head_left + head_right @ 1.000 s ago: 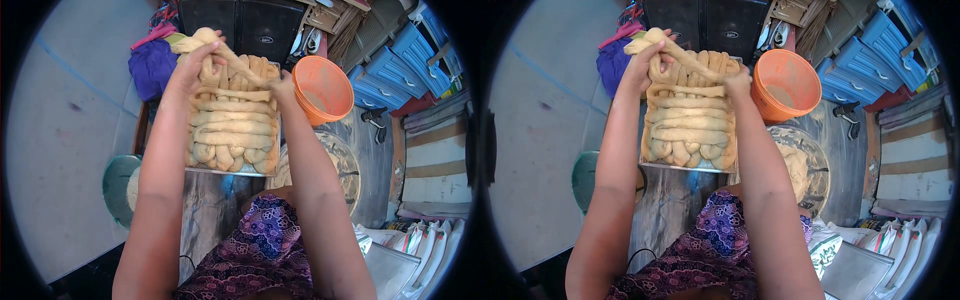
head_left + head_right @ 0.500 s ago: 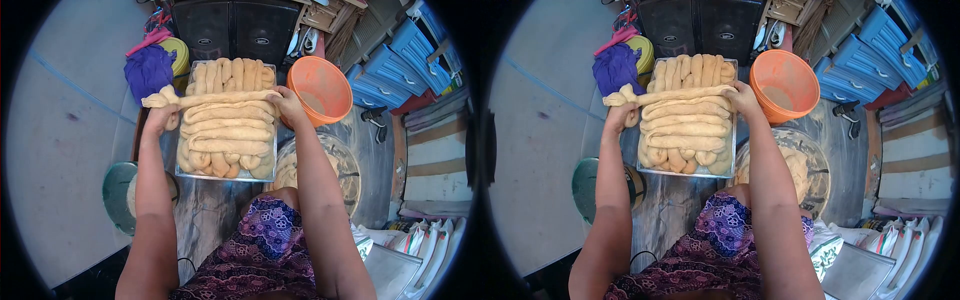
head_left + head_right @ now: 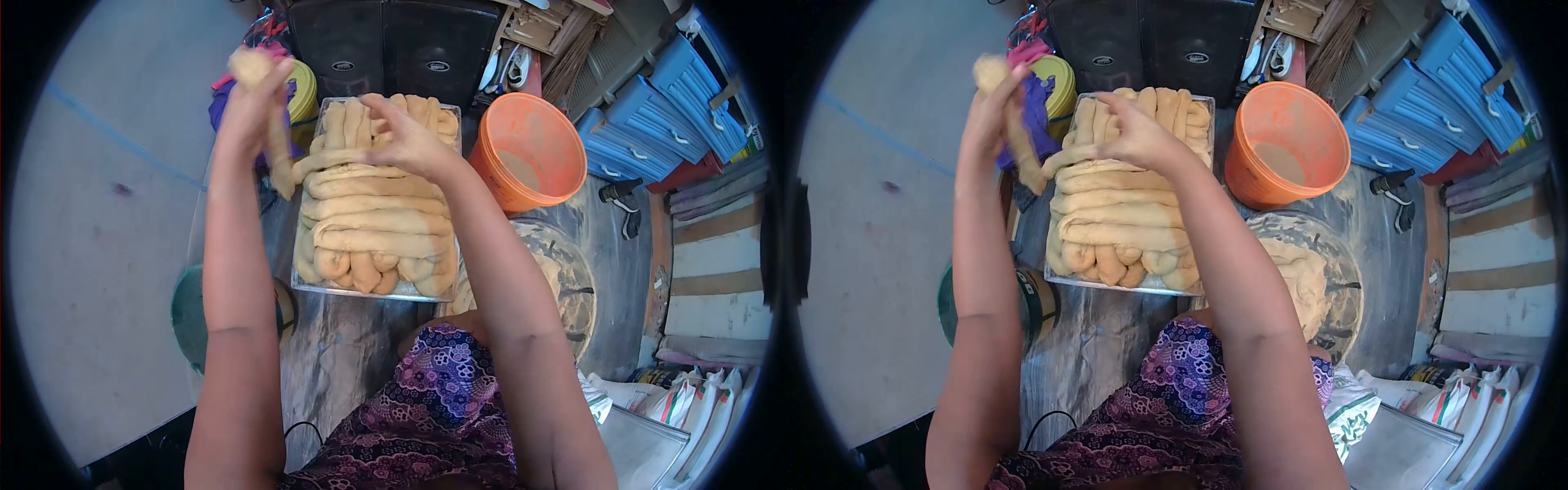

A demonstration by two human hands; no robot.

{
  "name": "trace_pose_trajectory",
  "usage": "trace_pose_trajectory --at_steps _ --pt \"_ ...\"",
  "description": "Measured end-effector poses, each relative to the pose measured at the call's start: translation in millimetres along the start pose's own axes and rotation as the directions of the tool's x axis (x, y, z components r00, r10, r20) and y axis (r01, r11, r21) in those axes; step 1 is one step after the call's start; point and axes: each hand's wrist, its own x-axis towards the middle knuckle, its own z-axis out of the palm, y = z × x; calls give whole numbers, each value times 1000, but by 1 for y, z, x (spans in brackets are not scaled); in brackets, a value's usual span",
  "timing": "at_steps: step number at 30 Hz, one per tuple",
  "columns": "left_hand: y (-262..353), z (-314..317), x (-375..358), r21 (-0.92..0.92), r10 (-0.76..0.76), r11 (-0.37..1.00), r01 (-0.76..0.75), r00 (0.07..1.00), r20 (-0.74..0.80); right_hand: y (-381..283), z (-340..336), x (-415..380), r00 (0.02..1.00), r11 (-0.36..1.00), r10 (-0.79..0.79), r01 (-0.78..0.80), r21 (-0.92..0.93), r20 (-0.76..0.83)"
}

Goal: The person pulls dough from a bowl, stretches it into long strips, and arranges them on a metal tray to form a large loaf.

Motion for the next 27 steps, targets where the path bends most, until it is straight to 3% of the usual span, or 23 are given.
trace_pose_trajectory --at_steps 1,2,4,5,6,7,8,9,10,11,12,13,14,16,18,20,21,22,24,25,27 --pt "12 28 -1 -30 85 996 -82 989 124 -20 10 1 998 978 23 -34 207 58" --pt "19 50 -2 -74 173 984 -160 954 246 -21 18 10 998 977 26 -37 210 58" --pt "17 76 5 156 100 964 -214 838 536 -21 19 34 1000 838 17 -23 545 17" --pt "11 78 10 151 102 965 -215 836 540 -15 17 38 975 784 155 -23 620 -160" --pt "3 77 14 377 214 820 -431 841 497 -1 7 37 973 509 173 45 860 -153" --pt "-7 74 17 579 333 578 -576 814 477 4 -5 29 952 472 171 146 870 -253" --pt "-21 63 13 548 183 688 -476 844 504 9 -17 21 921 432 173 247 867 -349" --pt "-40 53 2 590 61 677 -440 832 551 25 -27 11 904 423 239 232 876 -354" --pt "-45 51 -14 820 -243 482 -309 852 464 46 -35 3 883 412 302 220 884 -360" --pt "-71 41 -16 812 -338 478 -333 784 521 62 -41 -5 881 416 299 226 881 -367" --pt "-117 27 -20 663 16 581 -473 820 571 78 -46 -14 868 331 380 194 924 -318" --pt "-122 21 -26 575 87 725 -379 878 470 88 -50 -21 850 240 458 163 957 -260" --pt "-125 14 -27 574 30 777 -259 926 377 93 -54 -25 845 245 467 160 956 -261" --pt "-130 -2 -16 318 -164 944 86 960 227 104 -55 -32 878 424 426 17 906 -216" --pt "-120 -10 -16 -131 -247 949 286 935 255 93 -47 -30 865 416 443 34 909 -235" --pt "-133 -14 -10 -54 -278 954 296 935 219 91 -44 -22 728 690 554 -130 712 -404" --pt "-139 -16 -7 100 -317 948 302 920 228 93 -47 -21 716 797 563 -339 500 -413" --pt "-140 -16 -6 251 -358 920 300 905 229 104 -48 -21 716 797 563 -337 501 -414" --pt "-141 -9 -12 205 -302 943 263 933 194 134 -50 -20 774 865 463 -502 26 -432" --pt "-143 -8 -16 205 -273 950 234 944 186 139 -54 -22 774 863 464 -504 25 -431" --pt "-148 -6 -15 200 -246 957 210 953 178 150 -61 -25 799 820 571 -564 98 -187"
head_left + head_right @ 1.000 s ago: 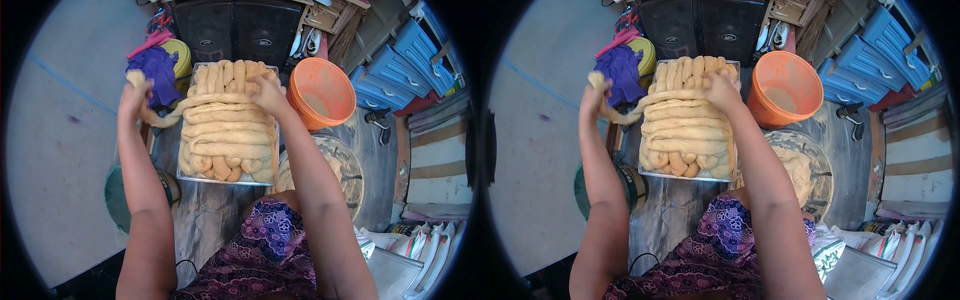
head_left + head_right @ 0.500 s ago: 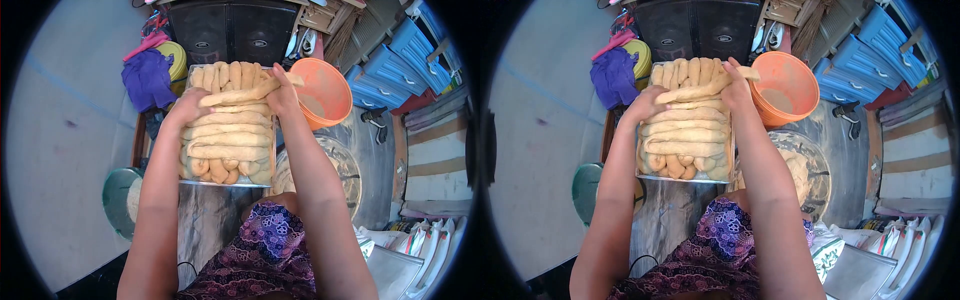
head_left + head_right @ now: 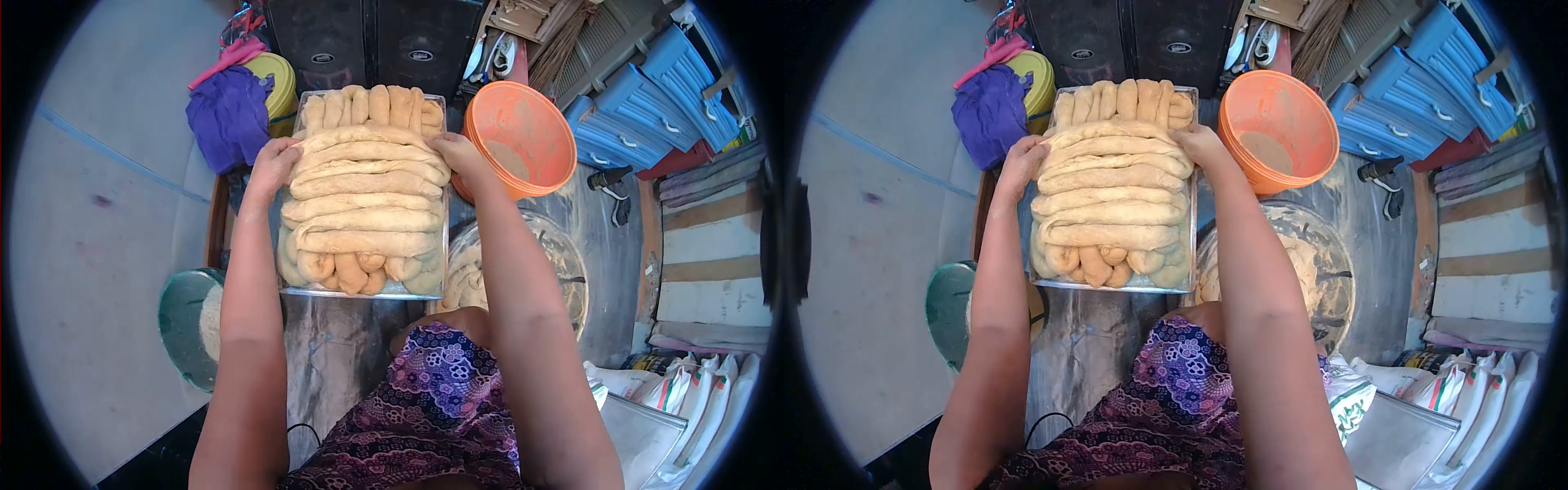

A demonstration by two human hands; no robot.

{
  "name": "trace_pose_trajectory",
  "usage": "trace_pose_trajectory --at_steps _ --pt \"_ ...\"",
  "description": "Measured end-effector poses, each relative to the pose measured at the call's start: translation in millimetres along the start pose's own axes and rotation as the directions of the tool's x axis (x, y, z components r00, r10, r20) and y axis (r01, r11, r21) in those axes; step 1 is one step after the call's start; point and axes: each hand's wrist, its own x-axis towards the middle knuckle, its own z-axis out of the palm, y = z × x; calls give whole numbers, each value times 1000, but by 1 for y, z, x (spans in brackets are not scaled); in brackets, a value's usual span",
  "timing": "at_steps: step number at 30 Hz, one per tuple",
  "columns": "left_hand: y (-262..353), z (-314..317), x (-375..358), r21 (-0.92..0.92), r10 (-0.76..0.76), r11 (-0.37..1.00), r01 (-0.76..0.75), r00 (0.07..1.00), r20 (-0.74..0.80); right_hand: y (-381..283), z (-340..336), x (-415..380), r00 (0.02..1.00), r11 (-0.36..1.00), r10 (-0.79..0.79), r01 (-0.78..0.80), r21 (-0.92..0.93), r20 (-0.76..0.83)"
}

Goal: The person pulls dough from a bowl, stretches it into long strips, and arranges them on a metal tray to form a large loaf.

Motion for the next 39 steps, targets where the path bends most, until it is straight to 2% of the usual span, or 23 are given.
trace_pose_trajectory --at_steps 1,2,3,4,5,6,7,8,9,11,12,14,15,17,21,28,30,31,33,34,35,37,39 --pt "2 -1 2 461 125 884 -70 988 -88 -2 -2 -3 1000 1000 3 -3 -4 3" --pt "7 0 3 822 271 566 -69 957 -107 -8 -5 -8 998 971 -55 47 -234 -26" --pt "12 5 5 820 267 568 -66 958 -108 -13 -7 -15 992 887 -117 86 -453 -40" --pt "25 18 6 722 427 638 -268 904 -42 -19 -3 -25 993 888 -109 78 -453 -41" --pt "32 32 6 593 581 656 -467 814 -3 -28 6 -35 973 941 -228 224 -253 13" --pt "34 43 5 588 580 656 -473 815 8 -32 14 -40 935 934 -354 355 -37 33" --pt "36 56 3 648 454 605 -462 869 196 -28 19 -38 912 815 -409 375 -441 19" --pt "38 71 2 694 297 537 -480 877 377 -30 18 -42 930 805 -366 331 -492 27" --pt "39 79 2 670 307 532 -517 856 417 -26 16 -39 944 816 -328 305 -491 42" --pt "41 93 6 802 151 468 -372 928 342 -27 10 -57 958 802 -286 262 -537 40" --pt "45 111 4 781 166 460 -424 904 393 -10 6 -58 920 794 -390 353 -495 32" --pt "56 146 -6 887 283 349 -303 936 208 9 -23 -78 879 786 -476 417 -456 -17" --pt "63 167 -12 881 285 344 -325 930 232 22 -39 -89 847 760 -530 449 -470 -48" --pt "94 222 -48 711 390 477 -516 850 355 57 -86 -108 855 800 -519 490 -346 11" --pt "144 294 -124 640 155 228 -734 676 720 161 -158 -153 967 953 -239 216 -214 -85" --pt "115 357 -182 540 21 267 -798 565 825 357 -167 -233 929 908 259 -328 -260 -265" --pt "121 354 -172 595 -573 338 -729 342 745 383 -141 -225 939 912 230 -300 -281 -256" --pt "114 355 -164 593 -582 329 -735 336 740 389 -128 -217 951 909 188 -264 -323 -247" --pt "98 356 -152 629 -271 381 -678 568 777 384 -98 -195 967 746 5 -173 -643 -255" --pt "94 359 -155 608 -59 269 -747 617 784 384 -85 -183 990 613 -84 -35 -789 -109" --pt "92 362 -153 613 -74 263 -745 618 783 385 -73 -176 988 452 -144 116 -885 55" --pt "89 366 -149 505 -34 418 -755 542 840 386 -61 -165 997 474 -70 51 -879 20" --pt "85 368 -148 517 -132 434 -738 515 847 387 -63 -164 1000 476 3 -11 -880 -11"
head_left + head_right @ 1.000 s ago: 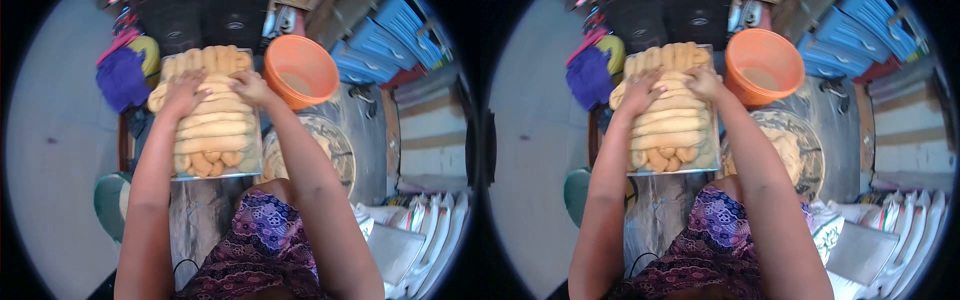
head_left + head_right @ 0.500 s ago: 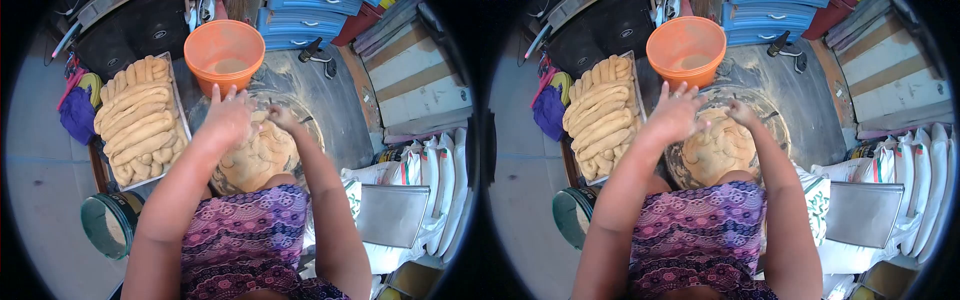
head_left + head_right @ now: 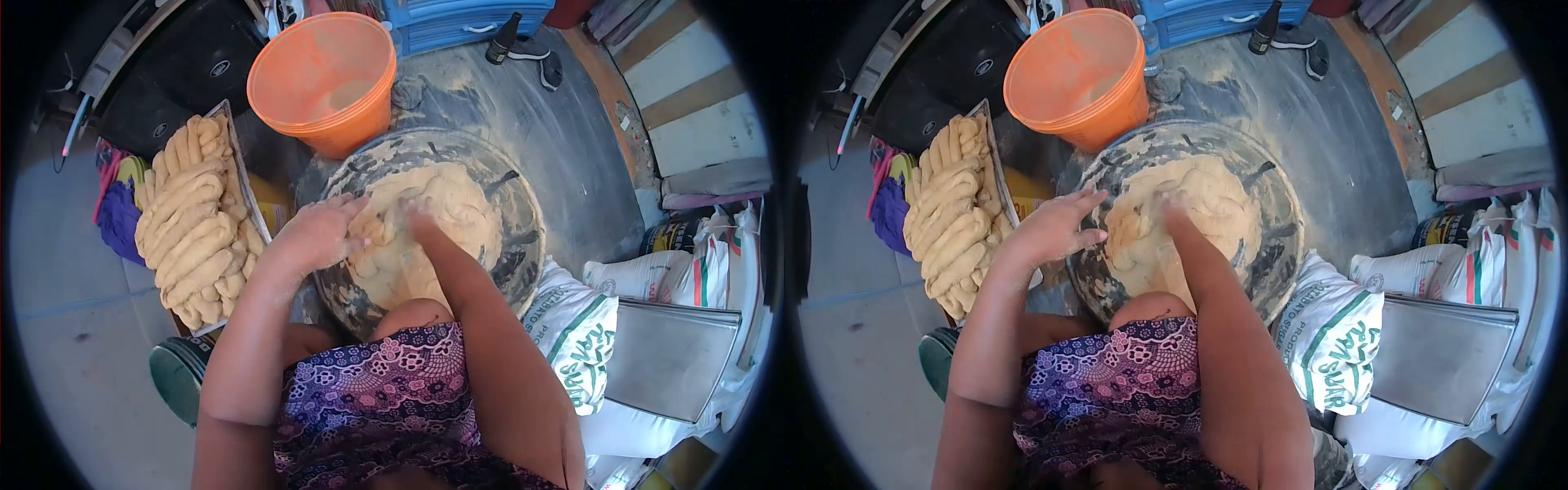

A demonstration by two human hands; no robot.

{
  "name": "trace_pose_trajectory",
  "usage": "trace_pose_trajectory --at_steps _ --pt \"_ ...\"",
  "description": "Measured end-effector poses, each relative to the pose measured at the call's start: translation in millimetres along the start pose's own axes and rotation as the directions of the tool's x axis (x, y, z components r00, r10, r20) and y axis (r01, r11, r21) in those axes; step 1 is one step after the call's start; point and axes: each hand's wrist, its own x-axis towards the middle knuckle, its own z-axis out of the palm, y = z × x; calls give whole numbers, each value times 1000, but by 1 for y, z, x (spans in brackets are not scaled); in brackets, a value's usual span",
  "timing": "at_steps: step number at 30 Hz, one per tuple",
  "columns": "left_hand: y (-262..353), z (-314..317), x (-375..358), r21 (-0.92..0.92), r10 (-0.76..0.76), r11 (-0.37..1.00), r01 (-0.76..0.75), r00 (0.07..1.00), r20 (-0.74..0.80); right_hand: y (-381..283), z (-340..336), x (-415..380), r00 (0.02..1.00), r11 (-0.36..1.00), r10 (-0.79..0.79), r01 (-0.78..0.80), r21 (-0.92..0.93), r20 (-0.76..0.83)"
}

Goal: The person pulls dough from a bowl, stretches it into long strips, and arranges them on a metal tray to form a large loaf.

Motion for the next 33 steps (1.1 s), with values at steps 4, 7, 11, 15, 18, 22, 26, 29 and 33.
trace_pose_trajectory --at_steps 4,7,11,15,18,22,26,29,33 --pt "-7 2 2 -4 -97 995 98 984 147 18 -29 -24 972 962 227 -233 144 55" --pt "-16 8 6 -4 -61 998 61 998 33 33 -26 -43 920 876 391 -373 307 3" --pt "-5 2 10 -24 -77 997 78 995 59 70 -50 -64 900 603 436 -304 738 15" --pt "-12 15 30 -127 -6 992 24 990 144 54 -99 -85 969 195 187 122 973 -159" --pt "-20 48 45 -202 133 970 -135 991 -20 37 -155 -93 961 7 150 234 972 -232" --pt "19 30 52 -693 246 646 -320 947 -208 18 -232 -104 968 -276 54 250 928 -245" --pt "22 16 55 -540 16 840 -55 997 -78 -2 -238 -95 983 -316 45 182 931 -177" --pt "10 29 61 -457 -48 889 6 996 -80 -21 -225 -100 932 234 -34 359 904 -361" --pt "-5 51 57 -531 -41 847 30 999 -8 -18 -210 -96 961 291 -87 277 916 -263"
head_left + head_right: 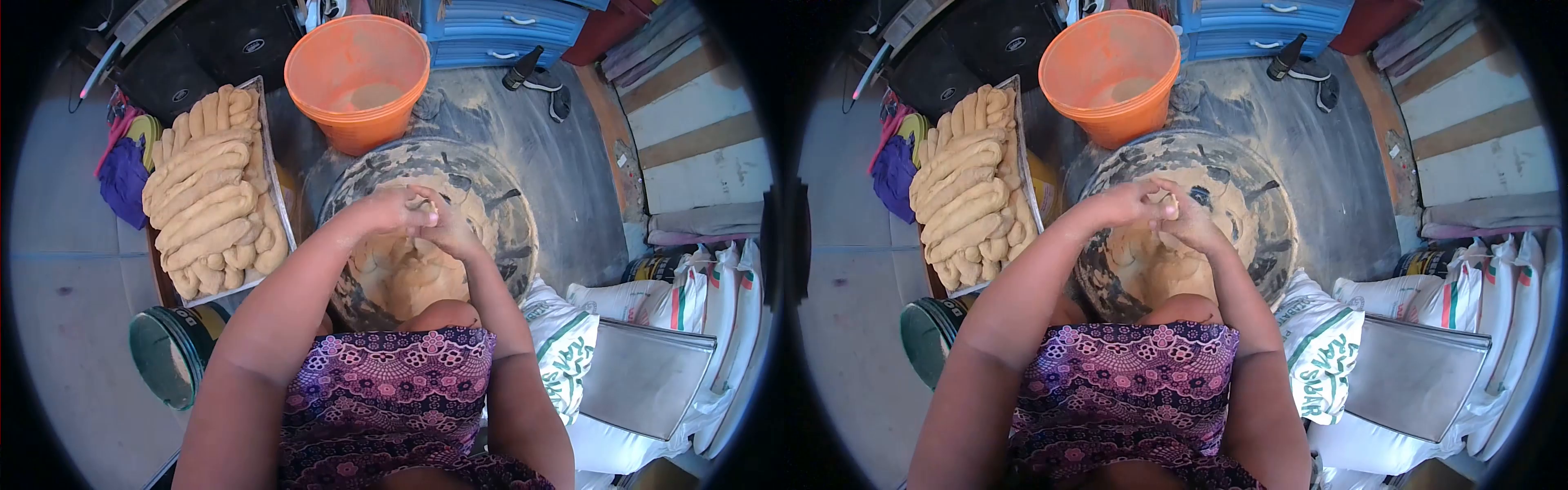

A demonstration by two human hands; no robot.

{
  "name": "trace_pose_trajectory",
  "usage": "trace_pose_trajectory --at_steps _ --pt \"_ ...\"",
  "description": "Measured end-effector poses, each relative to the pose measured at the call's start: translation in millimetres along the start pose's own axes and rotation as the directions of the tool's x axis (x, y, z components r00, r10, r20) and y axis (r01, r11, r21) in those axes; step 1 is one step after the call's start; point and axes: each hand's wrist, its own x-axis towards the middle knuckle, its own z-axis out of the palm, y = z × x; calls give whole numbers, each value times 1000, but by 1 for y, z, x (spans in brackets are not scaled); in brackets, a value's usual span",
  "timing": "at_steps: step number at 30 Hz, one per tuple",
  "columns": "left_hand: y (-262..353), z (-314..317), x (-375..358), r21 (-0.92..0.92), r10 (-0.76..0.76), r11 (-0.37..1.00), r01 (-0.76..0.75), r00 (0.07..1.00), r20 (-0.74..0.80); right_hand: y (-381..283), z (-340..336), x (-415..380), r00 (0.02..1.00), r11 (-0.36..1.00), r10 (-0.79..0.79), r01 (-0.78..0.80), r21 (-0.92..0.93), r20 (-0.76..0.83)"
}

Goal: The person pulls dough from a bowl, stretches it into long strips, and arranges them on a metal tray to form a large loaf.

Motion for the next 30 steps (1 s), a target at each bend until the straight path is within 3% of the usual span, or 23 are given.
trace_pose_trajectory --at_steps 2,3,4,5,6,7,9,10,11,12,13,15,16,18,20,23,25,26,27,29,30 --pt "-4 10 -12 1 162 987 -162 987 -13 -7 -7 -2 990 981 138 -133 141 -26" --pt "-3 10 -13 -4 156 988 -156 988 -13 -15 -13 -3 990 980 143 -138 144 -19" --pt "8 4 -18 -19 75 997 -73 971 225 -30 -22 -3 993 976 100 -85 202 -66" --pt "15 1 -18 -14 0 1000 7 893 451 -49 -29 -3 991 966 58 -26 256 -117" --pt "10 6 -10 141 -50 990 -28 853 519 -79 -32 -5 983 924 -18 86 373 -181" --pt "11 6 -9 139 -47 990 -29 853 519 -109 -35 -7 964 857 -85 200 474 -253" --pt "15 7 -9 104 85 986 -133 924 373 -139 -43 -2 894 791 -185 382 478 -409" --pt "20 8 -9 104 89 985 -137 923 375 -149 -46 3 892 792 -185 384 475 -412" --pt "30 10 -7 -96 274 961 -261 947 170 -158 -49 9 867 684 -272 480 549 -418" --pt "38 12 -6 -261 404 875 -407 912 -69 -167 -50 14 830 558 -352 558 615 -433" --pt "43 14 -4 -262 405 875 -407 912 -64 -177 -50 19 829 558 -350 559 613 -437" --pt "51 14 -1 -161 508 824 -543 834 -216 -198 -53 27 819 260 -434 513 818 -376" --pt "54 13 -1 -159 512 822 -547 831 -216 -209 -56 31 782 281 -552 500 819 -288" --pt "61 10 -2 -471 313 830 -298 948 -47 -216 -73 38 766 233 -561 511 828 -314" --pt "59 5 -3 -433 320 854 -290 948 -5 -223 -99 30 765 161 -543 501 851 -347" --pt "50 -7 -9 -355 262 912 -207 958 115 -219 -120 -3 667 14 -327 712 702 -669" --pt "47 -12 -15 -313 203 940 -134 959 197 -168 -141 -24 485 344 -310 859 379 -818" --pt "48 -15 -19 -379 125 925 -28 965 232 -138 -145 -34 483 453 -252 825 339 -838" --pt "48 -18 -22 -436 49 896 80 960 275 -108 -145 -43 471 556 -193 775 300 -860" --pt "36 -20 -28 -480 22 861 169 930 367 -52 -133 -58 322 761 102 584 283 -941" --pt "25 -19 -30 -211 -8 974 84 942 337 -9 -130 -72 335 875 171 381 299 -927"
